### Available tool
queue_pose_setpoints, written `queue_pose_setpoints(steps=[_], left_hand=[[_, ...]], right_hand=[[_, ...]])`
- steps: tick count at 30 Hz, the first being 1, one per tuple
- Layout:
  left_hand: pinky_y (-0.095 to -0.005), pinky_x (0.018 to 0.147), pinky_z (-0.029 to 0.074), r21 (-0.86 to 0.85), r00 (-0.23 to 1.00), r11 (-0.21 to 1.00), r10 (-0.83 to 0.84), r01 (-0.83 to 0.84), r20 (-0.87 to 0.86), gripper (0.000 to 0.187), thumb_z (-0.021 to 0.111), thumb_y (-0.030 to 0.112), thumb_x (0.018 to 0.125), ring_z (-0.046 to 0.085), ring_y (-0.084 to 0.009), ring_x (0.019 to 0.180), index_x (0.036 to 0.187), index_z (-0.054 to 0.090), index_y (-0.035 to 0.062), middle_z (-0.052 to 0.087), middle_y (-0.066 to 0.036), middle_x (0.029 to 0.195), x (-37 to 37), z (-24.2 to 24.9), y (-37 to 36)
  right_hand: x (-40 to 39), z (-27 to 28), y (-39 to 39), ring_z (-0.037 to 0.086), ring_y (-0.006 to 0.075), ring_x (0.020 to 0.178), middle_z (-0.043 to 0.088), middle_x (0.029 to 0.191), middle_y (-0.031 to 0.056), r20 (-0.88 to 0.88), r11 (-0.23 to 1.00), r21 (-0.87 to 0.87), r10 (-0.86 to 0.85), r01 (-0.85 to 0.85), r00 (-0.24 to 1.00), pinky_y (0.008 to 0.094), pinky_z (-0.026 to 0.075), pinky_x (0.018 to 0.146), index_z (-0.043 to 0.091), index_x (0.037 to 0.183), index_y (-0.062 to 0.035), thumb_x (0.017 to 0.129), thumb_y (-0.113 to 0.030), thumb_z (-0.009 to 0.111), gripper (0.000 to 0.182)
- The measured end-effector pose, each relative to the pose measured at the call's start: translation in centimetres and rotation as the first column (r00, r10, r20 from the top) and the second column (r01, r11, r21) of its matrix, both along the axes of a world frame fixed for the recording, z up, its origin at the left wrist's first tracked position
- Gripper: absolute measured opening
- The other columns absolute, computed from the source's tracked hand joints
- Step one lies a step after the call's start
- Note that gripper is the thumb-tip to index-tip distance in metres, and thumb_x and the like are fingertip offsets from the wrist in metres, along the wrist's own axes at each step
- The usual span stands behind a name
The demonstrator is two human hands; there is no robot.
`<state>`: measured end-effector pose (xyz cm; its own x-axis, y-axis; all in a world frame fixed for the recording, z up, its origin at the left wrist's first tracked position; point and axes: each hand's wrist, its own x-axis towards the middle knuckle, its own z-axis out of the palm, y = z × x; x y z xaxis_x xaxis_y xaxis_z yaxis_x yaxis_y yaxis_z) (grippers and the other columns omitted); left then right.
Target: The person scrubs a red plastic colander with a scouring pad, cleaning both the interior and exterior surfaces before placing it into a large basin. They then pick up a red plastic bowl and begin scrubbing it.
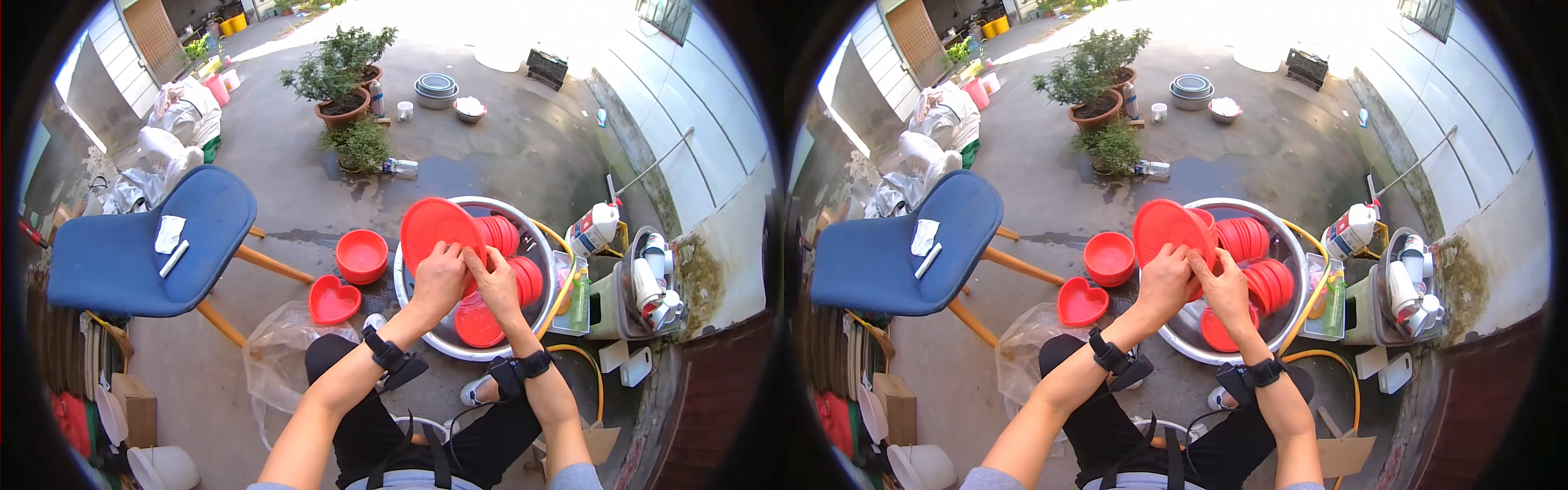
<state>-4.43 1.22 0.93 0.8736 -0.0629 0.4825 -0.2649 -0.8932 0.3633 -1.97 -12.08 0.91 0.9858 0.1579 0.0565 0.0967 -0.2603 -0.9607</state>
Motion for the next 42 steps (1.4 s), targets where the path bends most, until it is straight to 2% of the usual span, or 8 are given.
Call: queue_pose_setpoints(steps=[2, 6, 9, 16, 18, 31, 38, 42], left_hand=[[-0.0377, 0.069, 0.055, 0.011, 0.989, 0.989, -0.145, 0.145, 0.024, 0.028, 0.073, 0.016, 0.072, 0.060, -0.0277, 0.085, 0.097, 0.067, 0.0055, 0.064, -0.007, 0.094, 0.0, -0.5, 0.2], [-0.0375, 0.068, 0.055, 0.029, 0.985, 0.985, -0.171, 0.170, 0.030, 0.025, 0.073, 0.017, 0.072, 0.060, -0.0278, 0.084, 0.094, 0.068, 0.0060, 0.064, -0.007, 0.094, 0.3, -0.9, 0.8], [-0.0371, 0.068, 0.055, 0.134, 0.999, 0.990, -0.044, 0.048, -0.030, 0.026, 0.073, 0.018, 0.072, 0.060, -0.0275, 0.084, 0.094, 0.067, 0.0064, 0.064, -0.007, 0.094, 0.5, -1.4, 1.5], [-0.0363, 0.069, 0.056, 0.123, 0.972, 0.964, -0.234, 0.234, -0.018, 0.025, 0.073, 0.018, 0.073, 0.060, -0.0279, 0.084, 0.094, 0.068, 0.0058, 0.064, -0.007, 0.093, -0.2, -1.7, 0.4], [-0.0368, 0.070, 0.056, 0.029, 0.988, 0.988, -0.153, 0.152, 0.033, 0.027, 0.074, 0.018, 0.071, 0.060, -0.0278, 0.085, 0.094, 0.068, 0.0051, 0.064, -0.007, 0.093, 0.1, -1.6, 0.5], [-0.0382, 0.068, 0.054, 0.014, 1.000, 1.000, -0.006, 0.006, 0.016, 0.026, 0.072, 0.018, 0.076, 0.060, -0.0271, 0.086, 0.099, 0.064, 0.0094, 0.064, -0.006, 0.090, 1.2, -0.6, 0.9], [-0.0379, 0.071, 0.054, 0.076, 0.975, 0.972, -0.220, 0.221, -0.016, 0.027, 0.073, 0.017, 0.074, 0.060, -0.0272, 0.087, 0.098, 0.065, 0.0093, 0.064, -0.005, 0.091, 0.9, -0.4, 0.1], [-0.0376, 0.072, 0.054, 0.111, 0.996, 0.990, -0.082, 0.086, -0.039, 0.027, 0.073, 0.017, 0.074, 0.060, -0.0275, 0.088, 0.099, 0.065, 0.0096, 0.064, -0.005, 0.091, 1.6, -0.6, 0.9]], right_hand=[[0.2, -1.2, -0.2, 0.068, 0.0172, 0.084, 0.072, 0.091, 0.0124, -0.015, 0.999, 0.051, -0.016, 0.017, 1.000, 0.0317, 0.052, 0.074, 0.065, 0.113, -0.0007, 0.088, -0.050, 0.071, 0.056], [0.0, -0.8, -0.2, 0.068, 0.0179, 0.082, 0.072, 0.088, 0.0123, -0.050, 1.000, -0.012, -0.009, 0.009, 0.999, 0.0319, 0.052, 0.073, 0.065, 0.112, -0.0005, 0.088, -0.052, 0.070, 0.057], [0.0, -0.9, 0.0, 0.068, 0.0193, 0.080, 0.071, 0.086, 0.0129, 0.006, 0.992, -0.125, -0.034, 0.035, 0.999, 0.0324, 0.052, 0.072, 0.065, 0.111, 0.0002, 0.087, -0.055, 0.069, 0.060], [-0.2, -1.0, -0.2, 0.069, 0.0221, 0.082, 0.071, 0.088, 0.0155, -0.020, 0.994, -0.100, -0.047, 0.044, 0.999, 0.0340, 0.052, 0.071, 0.065, 0.112, -0.0002, 0.087, -0.058, 0.068, 0.063], [-0.2, -0.8, -0.4, 0.070, 0.0226, 0.082, 0.072, 0.089, 0.0158, -0.027, 0.990, -0.141, -0.032, 0.028, 0.999, 0.0342, 0.052, 0.072, 0.064, 0.112, -0.0005, 0.087, -0.057, 0.067, 0.062], [-0.4, 0.0, -0.4, 0.067, 0.0185, 0.075, 0.071, 0.084, 0.0137, -0.017, 0.994, -0.098, -0.058, 0.056, 0.998, 0.0324, 0.050, 0.069, 0.065, 0.110, -0.0001, 0.090, -0.056, 0.064, 0.060], [0.6, -1.6, -1.1, 0.063, 0.0137, 0.082, 0.069, 0.088, 0.0113, -0.074, 0.997, 0.030, -0.065, 0.068, 0.995, 0.0303, 0.049, 0.074, 0.065, 0.106, 0.0011, 0.093, -0.056, 0.061, 0.059], [0.4, -0.1, -1.3, 0.060, 0.0118, 0.083, 0.068, 0.087, 0.0097, -0.097, 0.997, 0.003, -0.076, 0.077, 0.992, 0.0307, 0.048, 0.075, 0.064, 0.105, 0.0014, 0.094, -0.057, 0.058, 0.060]])
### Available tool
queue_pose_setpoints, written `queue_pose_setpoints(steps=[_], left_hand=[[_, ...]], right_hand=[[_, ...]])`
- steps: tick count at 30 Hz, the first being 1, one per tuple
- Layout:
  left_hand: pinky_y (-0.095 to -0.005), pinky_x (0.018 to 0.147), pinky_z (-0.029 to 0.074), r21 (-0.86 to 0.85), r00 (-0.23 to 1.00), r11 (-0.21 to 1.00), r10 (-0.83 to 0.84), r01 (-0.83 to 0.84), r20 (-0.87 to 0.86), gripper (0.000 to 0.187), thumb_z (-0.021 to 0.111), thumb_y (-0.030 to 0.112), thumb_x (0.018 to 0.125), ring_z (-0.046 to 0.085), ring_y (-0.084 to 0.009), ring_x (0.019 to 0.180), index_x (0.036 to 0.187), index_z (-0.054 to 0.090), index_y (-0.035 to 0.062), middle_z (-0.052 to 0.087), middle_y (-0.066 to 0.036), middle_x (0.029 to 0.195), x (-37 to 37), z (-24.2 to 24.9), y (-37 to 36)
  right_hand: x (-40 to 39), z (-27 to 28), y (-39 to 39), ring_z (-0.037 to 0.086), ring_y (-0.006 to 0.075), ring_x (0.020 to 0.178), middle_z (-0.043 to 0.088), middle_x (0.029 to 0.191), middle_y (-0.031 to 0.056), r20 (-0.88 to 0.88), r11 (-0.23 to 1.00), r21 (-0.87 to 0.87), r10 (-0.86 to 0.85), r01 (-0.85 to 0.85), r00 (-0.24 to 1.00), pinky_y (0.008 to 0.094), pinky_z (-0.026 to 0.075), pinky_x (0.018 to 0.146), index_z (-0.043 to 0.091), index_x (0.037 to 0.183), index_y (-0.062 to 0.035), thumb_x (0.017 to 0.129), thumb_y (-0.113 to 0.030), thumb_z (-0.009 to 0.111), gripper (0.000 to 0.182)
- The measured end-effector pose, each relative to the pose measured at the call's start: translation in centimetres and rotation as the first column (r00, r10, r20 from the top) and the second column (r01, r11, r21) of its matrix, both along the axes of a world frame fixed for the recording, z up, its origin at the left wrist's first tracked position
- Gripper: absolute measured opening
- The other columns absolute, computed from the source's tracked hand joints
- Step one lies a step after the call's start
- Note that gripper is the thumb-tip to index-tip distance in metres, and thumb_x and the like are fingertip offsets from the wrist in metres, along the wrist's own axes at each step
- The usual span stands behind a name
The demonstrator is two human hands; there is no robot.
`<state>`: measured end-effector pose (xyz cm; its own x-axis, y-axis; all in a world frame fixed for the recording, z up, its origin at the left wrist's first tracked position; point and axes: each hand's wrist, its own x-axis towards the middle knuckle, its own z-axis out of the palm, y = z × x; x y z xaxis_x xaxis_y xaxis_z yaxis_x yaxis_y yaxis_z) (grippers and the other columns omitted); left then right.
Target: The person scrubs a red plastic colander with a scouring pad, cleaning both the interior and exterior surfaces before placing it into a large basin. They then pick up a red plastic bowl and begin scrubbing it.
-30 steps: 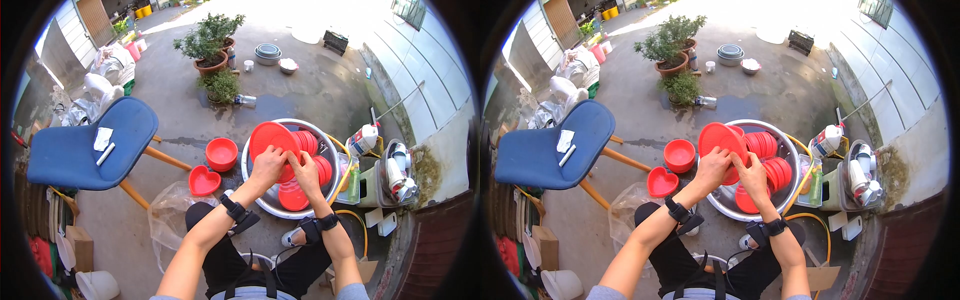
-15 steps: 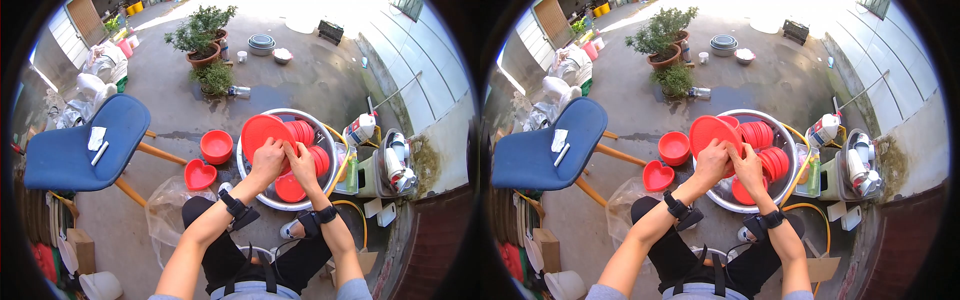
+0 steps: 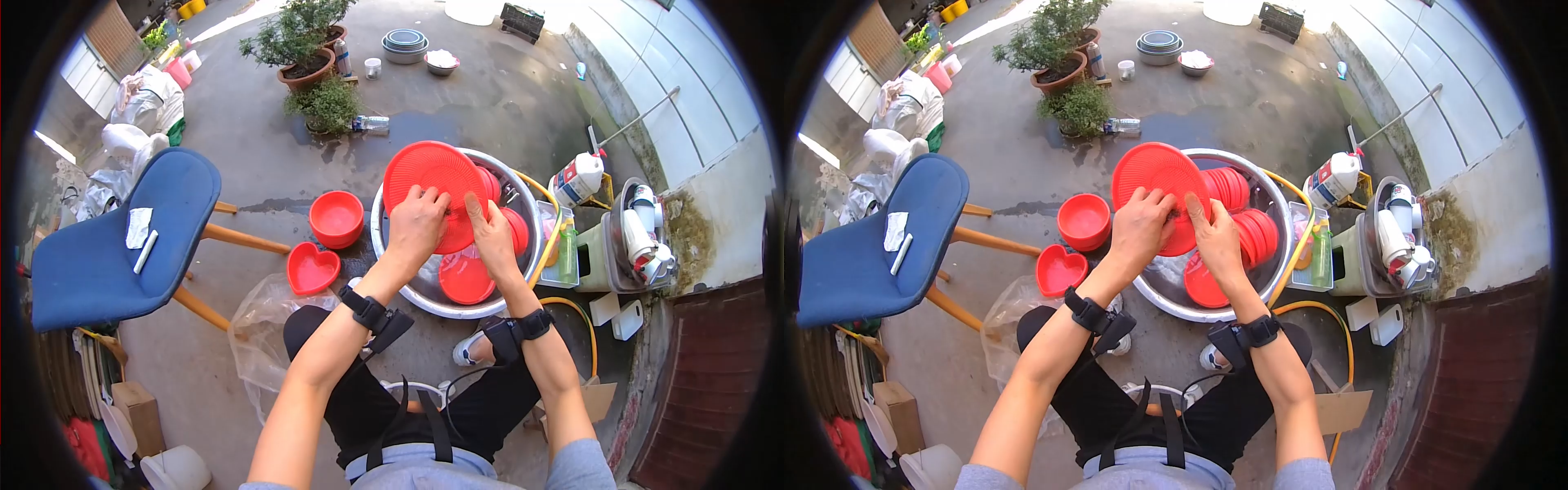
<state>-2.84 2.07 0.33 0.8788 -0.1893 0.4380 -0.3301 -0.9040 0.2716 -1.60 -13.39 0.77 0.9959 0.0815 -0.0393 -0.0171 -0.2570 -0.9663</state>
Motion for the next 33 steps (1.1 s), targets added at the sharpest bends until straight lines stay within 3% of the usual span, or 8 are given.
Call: queue_pose_setpoints(steps=[8, 13, 15, 20, 22, 24, 28, 33], left_hand=[[-0.0373, 0.069, 0.055, -0.057, 0.998, 0.998, -0.033, 0.036, 0.052, 0.023, 0.073, 0.015, 0.074, 0.060, -0.0267, 0.088, 0.095, 0.065, 0.0099, 0.063, -0.005, 0.089, -0.2, 0.5, -0.4], [-0.0373, 0.069, 0.054, -0.024, 0.990, 0.994, -0.108, 0.111, 0.094, 0.023, 0.073, 0.016, 0.075, 0.060, -0.0264, 0.088, 0.095, 0.066, 0.0096, 0.062, -0.005, 0.089, 0.0, -0.5, -1.4], [-0.0371, 0.069, 0.054, -0.006, 0.996, 1.000, -0.003, 0.003, 0.089, 0.023, 0.073, 0.016, 0.074, 0.059, -0.0263, 0.087, 0.095, 0.065, 0.0098, 0.062, -0.005, 0.089, 0.3, -0.7, -1.2], [-0.0369, 0.069, 0.055, -0.025, 0.999, 1.000, -0.013, 0.014, 0.045, 0.022, 0.073, 0.017, 0.073, 0.060, -0.0263, 0.087, 0.094, 0.065, 0.0104, 0.062, -0.004, 0.089, 0.7, -1.0, -0.6], [-0.0372, 0.068, 0.055, -0.009, 0.983, 0.985, -0.169, 0.170, 0.068, 0.022, 0.073, 0.017, 0.073, 0.060, -0.0261, 0.088, 0.093, 0.066, 0.0103, 0.063, -0.004, 0.090, 0.3, -1.1, -1.3], [-0.0373, 0.067, 0.055, 0.012, 0.982, 0.984, -0.179, 0.179, 0.063, 0.023, 0.073, 0.017, 0.073, 0.059, -0.0265, 0.087, 0.094, 0.066, 0.0093, 0.062, -0.004, 0.088, 0.2, -1.6, -1.8], [-0.0377, 0.065, 0.055, -0.041, 0.995, 0.997, -0.056, 0.059, 0.088, 0.024, 0.072, 0.017, 0.074, 0.059, -0.0274, 0.083, 0.095, 0.066, 0.0071, 0.062, -0.006, 0.086, 0.1, -1.9, -2.1], [-0.0377, 0.065, 0.054, -0.056, 0.994, 0.998, 0.026, -0.020, 0.104, 0.021, 0.071, 0.017, 0.075, 0.059, -0.0280, 0.083, 0.092, 0.065, 0.0073, 0.061, -0.007, 0.085, -0.1, -2.2, -2.5]], right_hand=[[0.6, -1.3, -0.5, 0.055, 0.0121, 0.083, 0.063, 0.087, 0.0073, -0.116, 0.997, 0.070, -0.026, 0.034, 0.993, 0.0314, 0.047, 0.078, 0.062, 0.101, -0.0001, 0.095, -0.060, 0.054, 0.061], [0.4, -2.5, 0.0, 0.061, 0.0175, 0.088, 0.067, 0.092, 0.0124, -0.007, 0.997, 0.077, -0.014, 0.014, 1.000, 0.0343, 0.048, 0.080, 0.063, 0.106, 0.0014, 0.096, -0.062, 0.051, 0.065], [0.5, -2.5, -0.2, 0.062, 0.0186, 0.089, 0.068, 0.093, 0.0138, 0.000, 0.997, 0.074, -0.008, 0.008, 1.000, 0.0349, 0.048, 0.080, 0.062, 0.108, 0.0015, 0.096, -0.061, 0.051, 0.065], [0.4, -2.2, -0.6, 0.063, 0.0194, 0.087, 0.068, 0.091, 0.0162, 0.020, 0.999, 0.038, -0.019, 0.019, 1.000, 0.0360, 0.048, 0.079, 0.062, 0.108, 0.0016, 0.096, -0.060, 0.051, 0.064], [0.5, -1.8, -0.9, 0.066, 0.0254, 0.087, 0.068, 0.091, 0.0203, -0.109, 0.999, -0.041, 0.008, -0.012, 0.994, 0.0390, 0.049, 0.078, 0.060, 0.107, 0.0021, 0.097, -0.059, 0.051, 0.063], [0.4, -2.7, -0.6, 0.067, 0.0299, 0.089, 0.068, 0.092, 0.0225, -0.049, 0.998, -0.064, 0.002, -0.006, 0.999, 0.0408, 0.049, 0.078, 0.060, 0.107, 0.0022, 0.097, -0.059, 0.050, 0.062], [0.1, -3.1, 0.2, 0.066, 0.0413, 0.094, 0.067, 0.095, 0.0282, 0.082, 0.999, -0.053, -0.001, 0.006, 0.997, 0.0448, 0.048, 0.078, 0.057, 0.109, 0.0026, 0.098, -0.056, 0.049, 0.060], [-0.3, -2.1, 0.5, 0.065, 0.0423, 0.095, 0.066, 0.098, 0.0289, 0.041, 0.994, -0.108, 0.008, -0.003, 0.999, 0.0454, 0.048, 0.079, 0.056, 0.111, 0.0027, 0.099, -0.054, 0.049, 0.058]])
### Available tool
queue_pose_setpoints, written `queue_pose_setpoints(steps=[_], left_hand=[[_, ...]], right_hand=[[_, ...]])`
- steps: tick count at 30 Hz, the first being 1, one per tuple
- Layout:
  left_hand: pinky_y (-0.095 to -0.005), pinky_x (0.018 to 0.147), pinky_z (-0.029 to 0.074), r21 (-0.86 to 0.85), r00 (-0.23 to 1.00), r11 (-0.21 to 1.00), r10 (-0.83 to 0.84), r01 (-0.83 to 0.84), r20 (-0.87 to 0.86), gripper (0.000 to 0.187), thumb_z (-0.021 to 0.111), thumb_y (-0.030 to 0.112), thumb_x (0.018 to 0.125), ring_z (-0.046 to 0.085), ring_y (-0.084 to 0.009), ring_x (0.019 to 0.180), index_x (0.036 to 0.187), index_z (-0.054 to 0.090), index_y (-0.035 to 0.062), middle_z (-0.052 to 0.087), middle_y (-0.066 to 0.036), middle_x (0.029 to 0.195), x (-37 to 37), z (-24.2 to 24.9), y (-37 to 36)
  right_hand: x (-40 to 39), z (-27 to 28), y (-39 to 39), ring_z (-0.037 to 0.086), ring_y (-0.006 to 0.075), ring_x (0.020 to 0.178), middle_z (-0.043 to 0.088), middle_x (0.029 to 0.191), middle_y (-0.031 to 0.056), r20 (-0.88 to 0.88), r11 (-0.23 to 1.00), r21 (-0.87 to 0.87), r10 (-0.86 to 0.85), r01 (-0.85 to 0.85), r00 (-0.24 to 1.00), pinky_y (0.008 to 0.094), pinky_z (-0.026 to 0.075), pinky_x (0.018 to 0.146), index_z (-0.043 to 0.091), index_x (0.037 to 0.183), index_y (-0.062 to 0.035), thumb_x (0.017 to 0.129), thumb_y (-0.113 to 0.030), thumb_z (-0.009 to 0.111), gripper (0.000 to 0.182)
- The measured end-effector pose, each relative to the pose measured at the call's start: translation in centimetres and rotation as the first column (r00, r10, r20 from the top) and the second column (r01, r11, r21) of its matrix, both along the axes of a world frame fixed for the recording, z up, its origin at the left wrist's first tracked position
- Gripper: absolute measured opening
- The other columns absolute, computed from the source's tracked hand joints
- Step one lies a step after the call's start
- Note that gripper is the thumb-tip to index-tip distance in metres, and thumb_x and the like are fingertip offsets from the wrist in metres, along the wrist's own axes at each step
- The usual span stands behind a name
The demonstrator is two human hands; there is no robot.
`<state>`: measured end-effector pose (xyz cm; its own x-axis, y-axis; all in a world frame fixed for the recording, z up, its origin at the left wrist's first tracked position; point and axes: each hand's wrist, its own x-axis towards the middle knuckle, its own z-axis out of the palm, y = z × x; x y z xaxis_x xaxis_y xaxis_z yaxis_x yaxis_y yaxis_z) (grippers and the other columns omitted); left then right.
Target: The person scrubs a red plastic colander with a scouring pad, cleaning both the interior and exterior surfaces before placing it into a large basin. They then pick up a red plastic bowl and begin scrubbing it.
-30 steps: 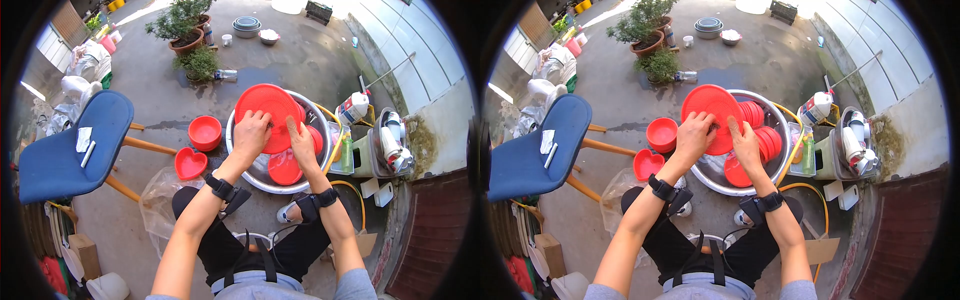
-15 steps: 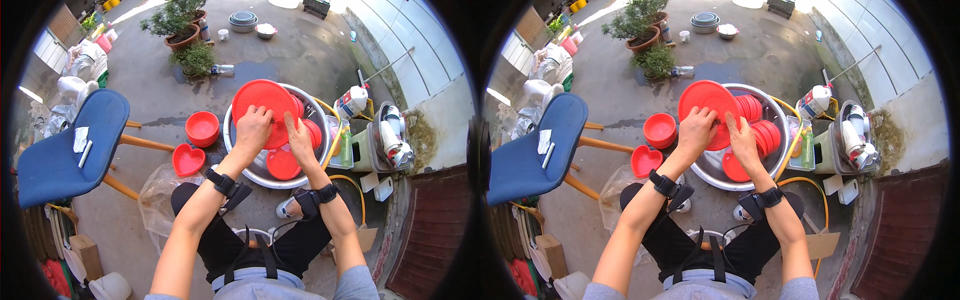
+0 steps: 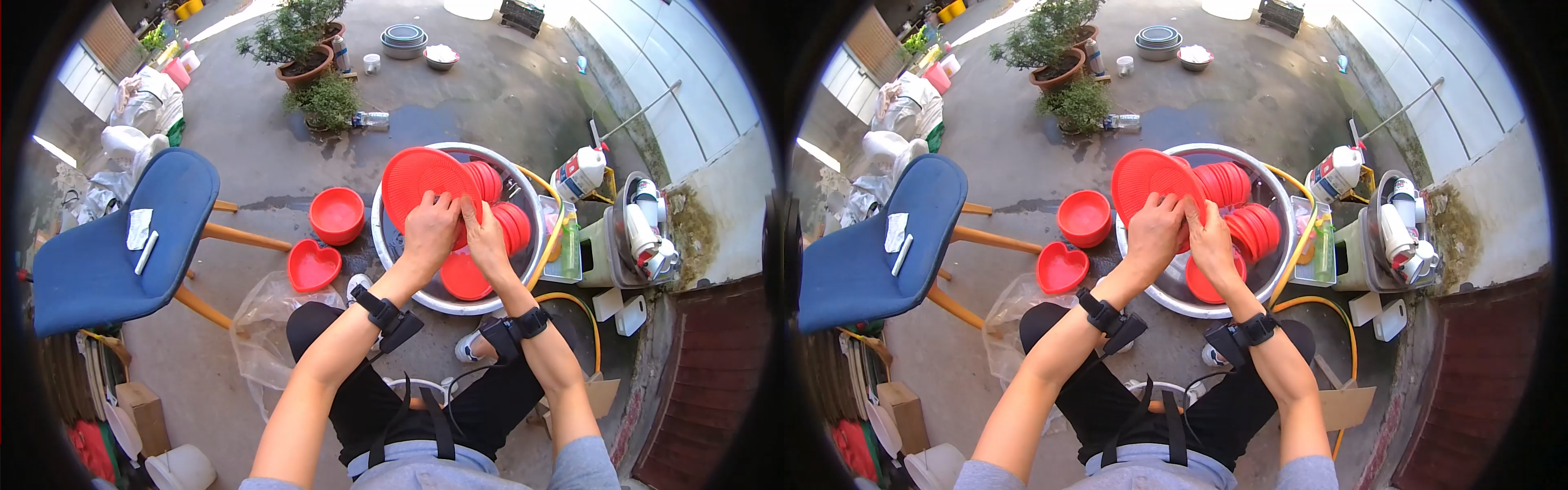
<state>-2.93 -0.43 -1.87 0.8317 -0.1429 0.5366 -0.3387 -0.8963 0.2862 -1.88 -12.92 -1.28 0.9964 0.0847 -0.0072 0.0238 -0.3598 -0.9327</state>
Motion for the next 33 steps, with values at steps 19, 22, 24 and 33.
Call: queue_pose_setpoints(steps=[19, 22, 24, 33], left_hand=[[-0.0437, 0.079, 0.050, -0.164, 0.845, 0.962, 0.101, -0.217, -0.525, 0.026, 0.072, 0.018, 0.079, 0.058, -0.0328, 0.087, 0.102, 0.062, 0.0108, 0.062, -0.009, 0.098, -0.7, -17.0, 2.2], [-0.0432, 0.081, 0.051, -0.211, 0.857, 0.969, 0.000, -0.127, -0.515, 0.030, 0.072, 0.014, 0.079, 0.058, -0.0326, 0.092, 0.107, 0.061, 0.0117, 0.060, -0.008, 0.106, -1.2, -19.8, 1.5], [-0.0433, 0.081, 0.051, -0.195, 0.836, 0.975, -0.023, -0.102, -0.548, 0.030, 0.072, 0.013, 0.079, 0.058, -0.0325, 0.093, 0.108, 0.061, 0.0119, 0.060, -0.008, 0.106, -1.2, -21.7, 1.2], [-0.0456, 0.083, 0.052, -0.122, 0.723, 0.989, -0.019, -0.090, -0.691, 0.034, 0.072, 0.012, 0.081, 0.058, -0.0356, 0.095, 0.113, 0.062, 0.0137, 0.058, -0.012, 0.109, -1.1, -27.1, 1.0]], right_hand=[[-0.2, -25.2, -3.4, 0.065, 0.0277, 0.109, 0.061, 0.125, 0.0116, -0.753, 0.768, 0.083, -0.369, 0.635, 0.545, 0.0493, 0.058, 0.087, 0.052, 0.132, -0.0077, 0.095, -0.002, 0.042, 0.039], [-1.6, -27.5, -1.2, 0.068, 0.0253, 0.093, 0.066, 0.113, 0.0123, -0.793, 0.691, 0.140, -0.351, 0.710, 0.498, 0.0398, 0.060, 0.074, 0.059, 0.123, -0.0030, 0.090, -0.003, 0.052, 0.033], [-2.1, -28.6, -0.5, 0.065, 0.0267, 0.106, 0.065, 0.119, 0.0116, -0.839, 0.727, 0.098, -0.306, 0.680, 0.449, 0.0461, 0.057, 0.088, 0.056, 0.126, -0.0052, 0.094, -0.005, 0.053, 0.032], [-3.3, -34.6, -1.4, 0.067, 0.0241, 0.094, 0.071, 0.106, 0.0163, -0.839, 0.799, -0.042, -0.354, 0.599, 0.414, 0.0384, 0.051, 0.082, 0.066, 0.112, 0.0051, 0.086, -0.015, 0.068, 0.032]])
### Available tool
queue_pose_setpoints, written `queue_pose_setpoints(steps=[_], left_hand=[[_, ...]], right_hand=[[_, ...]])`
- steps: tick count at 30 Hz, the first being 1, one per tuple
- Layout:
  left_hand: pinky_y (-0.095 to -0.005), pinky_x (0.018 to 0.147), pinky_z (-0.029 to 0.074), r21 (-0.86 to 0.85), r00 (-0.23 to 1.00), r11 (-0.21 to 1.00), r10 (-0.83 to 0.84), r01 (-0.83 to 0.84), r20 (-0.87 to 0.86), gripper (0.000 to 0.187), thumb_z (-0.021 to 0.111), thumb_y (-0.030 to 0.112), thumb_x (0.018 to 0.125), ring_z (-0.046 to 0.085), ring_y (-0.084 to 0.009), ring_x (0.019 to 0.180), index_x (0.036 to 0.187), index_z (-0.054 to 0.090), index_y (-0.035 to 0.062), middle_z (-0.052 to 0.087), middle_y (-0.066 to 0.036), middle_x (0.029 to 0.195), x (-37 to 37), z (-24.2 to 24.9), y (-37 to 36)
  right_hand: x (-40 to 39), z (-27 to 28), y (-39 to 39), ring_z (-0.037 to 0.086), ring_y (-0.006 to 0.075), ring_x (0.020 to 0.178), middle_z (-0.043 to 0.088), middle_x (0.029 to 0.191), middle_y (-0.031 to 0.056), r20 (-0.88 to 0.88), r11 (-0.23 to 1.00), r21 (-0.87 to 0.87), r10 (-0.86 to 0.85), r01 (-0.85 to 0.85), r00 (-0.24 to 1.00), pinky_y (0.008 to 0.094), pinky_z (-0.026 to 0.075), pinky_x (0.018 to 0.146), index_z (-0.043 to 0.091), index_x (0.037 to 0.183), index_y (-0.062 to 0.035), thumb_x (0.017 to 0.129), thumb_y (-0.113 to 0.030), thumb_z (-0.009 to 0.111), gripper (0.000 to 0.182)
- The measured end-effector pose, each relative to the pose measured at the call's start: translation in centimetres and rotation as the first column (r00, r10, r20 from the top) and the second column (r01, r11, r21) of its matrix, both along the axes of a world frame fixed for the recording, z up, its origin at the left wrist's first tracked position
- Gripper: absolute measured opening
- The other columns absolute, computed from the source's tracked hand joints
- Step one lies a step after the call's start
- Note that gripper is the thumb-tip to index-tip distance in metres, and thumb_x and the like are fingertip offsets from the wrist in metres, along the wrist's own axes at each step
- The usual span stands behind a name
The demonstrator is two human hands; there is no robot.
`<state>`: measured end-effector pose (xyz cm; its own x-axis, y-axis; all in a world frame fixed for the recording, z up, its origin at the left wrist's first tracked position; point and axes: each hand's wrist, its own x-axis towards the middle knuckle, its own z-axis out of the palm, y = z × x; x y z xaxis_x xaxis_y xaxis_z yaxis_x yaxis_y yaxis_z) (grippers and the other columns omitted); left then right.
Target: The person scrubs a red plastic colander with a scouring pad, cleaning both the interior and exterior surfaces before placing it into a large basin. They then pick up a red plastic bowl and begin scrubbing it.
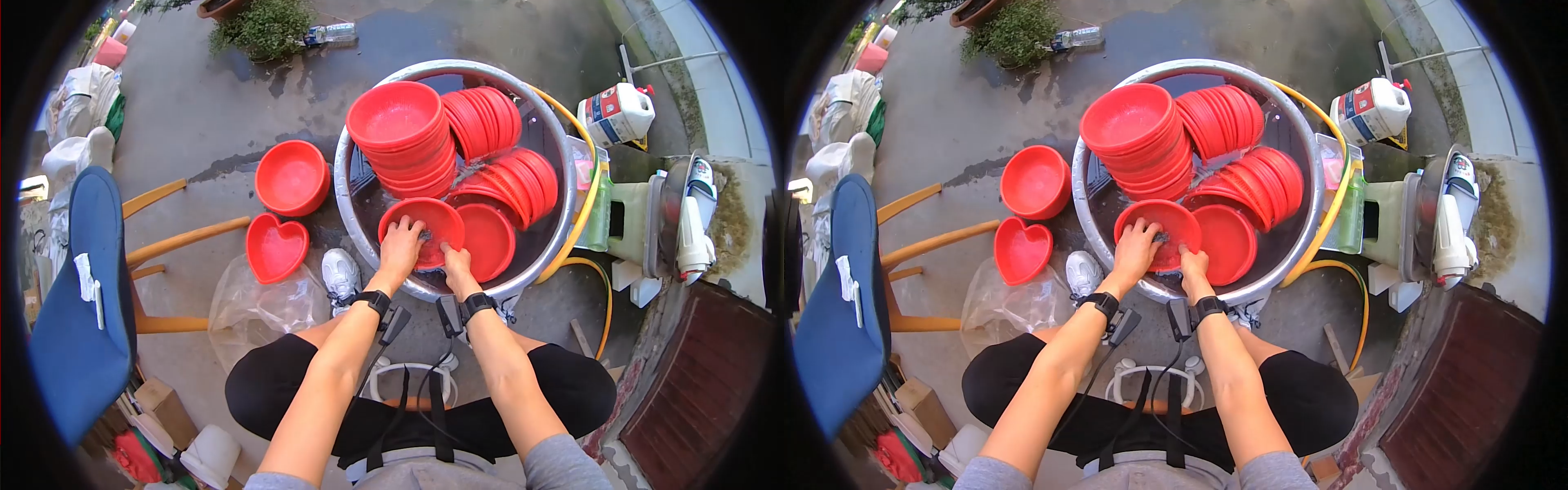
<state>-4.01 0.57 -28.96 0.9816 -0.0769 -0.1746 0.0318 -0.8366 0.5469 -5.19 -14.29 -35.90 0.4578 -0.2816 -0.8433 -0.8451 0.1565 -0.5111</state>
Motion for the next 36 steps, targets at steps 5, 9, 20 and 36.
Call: queue_pose_setpoints(steps=[5, 9, 20, 36], left_hand=[[-0.0453, 0.085, 0.052, -0.005, 0.996, 1.000, -0.022, 0.021, -0.081, 0.035, 0.073, 0.015, 0.080, 0.059, -0.0369, 0.098, 0.113, 0.062, 0.0142, 0.057, -0.013, 0.110, 0.1, -1.0, -0.8], [-0.0473, 0.089, 0.051, 0.013, 0.980, 0.999, -0.028, 0.031, -0.199, 0.036, 0.074, 0.020, 0.079, 0.060, -0.0389, 0.103, 0.113, 0.063, 0.0130, 0.059, -0.015, 0.114, 0.5, -1.7, -0.8], [-0.0408, 0.088, 0.050, -0.272, 0.957, 0.943, 0.119, -0.192, -0.263, 0.036, 0.077, 0.029, 0.080, 0.064, -0.0325, 0.103, 0.108, 0.064, 0.0097, 0.064, -0.016, 0.110, 1.4, 4.6, -0.7], [-0.0327, 0.063, 0.060, -0.860, 0.860, -0.038, 0.020, -0.510, -0.510, 0.023, 0.067, 0.016, 0.094, 0.069, -0.0175, 0.080, 0.111, 0.058, 0.0040, 0.069, -0.008, 0.095, 7.5, 23.5, -1.8]], right_hand=[[-0.1, 0.7, -0.7, 0.068, 0.0269, 0.096, 0.070, 0.106, 0.0193, -0.082, 0.996, -0.074, 0.034, -0.040, 0.996, 0.0397, 0.052, 0.083, 0.064, 0.113, 0.0078, 0.087, -0.020, 0.068, 0.038], [-0.3, 0.6, -2.2, 0.067, 0.0370, 0.101, 0.069, 0.107, 0.0235, 0.001, 0.971, -0.083, 0.225, -0.224, 0.974, 0.0465, 0.051, 0.086, 0.062, 0.120, -0.0005, 0.090, -0.025, 0.062, 0.038], [2.2, 12.6, -5.1, 0.059, 0.0423, 0.112, 0.060, 0.122, 0.0237, 0.366, 0.684, -0.697, 0.596, -0.214, 0.715, 0.0499, 0.046, 0.092, 0.047, 0.131, -0.0116, 0.094, -0.019, 0.058, 0.039], [7.3, 24.6, -5.8, 0.062, 0.0364, 0.116, 0.065, 0.121, 0.0219, 0.745, 0.934, -0.355, 0.313, -0.047, 0.589, 0.0423, 0.047, 0.096, 0.051, 0.131, -0.0027, 0.098, -0.043, 0.056, 0.052]])
